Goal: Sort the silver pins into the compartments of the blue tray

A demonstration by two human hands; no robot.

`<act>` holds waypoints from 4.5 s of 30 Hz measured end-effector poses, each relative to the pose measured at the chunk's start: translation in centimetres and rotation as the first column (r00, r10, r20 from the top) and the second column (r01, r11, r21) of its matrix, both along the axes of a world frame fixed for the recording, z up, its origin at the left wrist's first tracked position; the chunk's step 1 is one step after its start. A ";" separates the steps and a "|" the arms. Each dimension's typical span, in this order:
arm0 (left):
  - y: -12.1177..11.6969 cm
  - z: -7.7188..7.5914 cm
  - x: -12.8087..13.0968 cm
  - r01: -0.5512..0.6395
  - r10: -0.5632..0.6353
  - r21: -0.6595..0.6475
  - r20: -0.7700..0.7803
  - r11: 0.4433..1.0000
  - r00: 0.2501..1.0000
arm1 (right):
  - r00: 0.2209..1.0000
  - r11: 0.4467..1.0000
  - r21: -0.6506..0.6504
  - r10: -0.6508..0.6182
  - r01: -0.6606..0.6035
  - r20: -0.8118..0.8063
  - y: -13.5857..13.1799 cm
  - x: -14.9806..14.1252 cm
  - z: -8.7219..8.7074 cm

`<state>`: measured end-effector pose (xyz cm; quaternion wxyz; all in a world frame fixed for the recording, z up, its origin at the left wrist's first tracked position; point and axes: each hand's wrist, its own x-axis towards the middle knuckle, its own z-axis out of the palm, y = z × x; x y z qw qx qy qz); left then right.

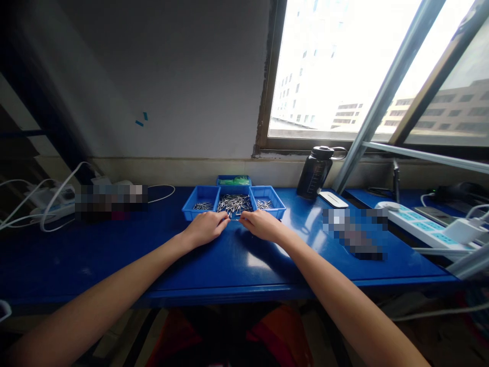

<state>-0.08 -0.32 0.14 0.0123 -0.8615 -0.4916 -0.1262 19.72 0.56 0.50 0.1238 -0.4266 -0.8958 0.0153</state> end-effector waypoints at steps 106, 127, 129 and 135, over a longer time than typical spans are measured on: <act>0.0 -0.2 0.1 0.215 -0.229 0.097 0.169 0.972 0.959 | 0.999 0.999 -0.030 0.030 -0.031 -0.036 0.4 0.2 -0.5; 0.1 -0.2 -0.1 0.030 -0.032 0.022 0.081 0.999 0.996 | 0.994 0.999 0.020 0.036 -0.034 -0.100 0.1 0.2 0.0; 0.0 0.0 -0.1 0.047 -0.052 0.042 0.121 0.998 0.991 | 0.997 0.999 -0.001 0.042 -0.042 -0.063 0.2 0.2 -0.2; -0.2 0.0 0.2 0.196 -0.207 0.080 0.176 0.977 0.962 | 0.994 0.994 -0.082 0.071 -0.078 -0.087 -0.2 -0.5 -0.5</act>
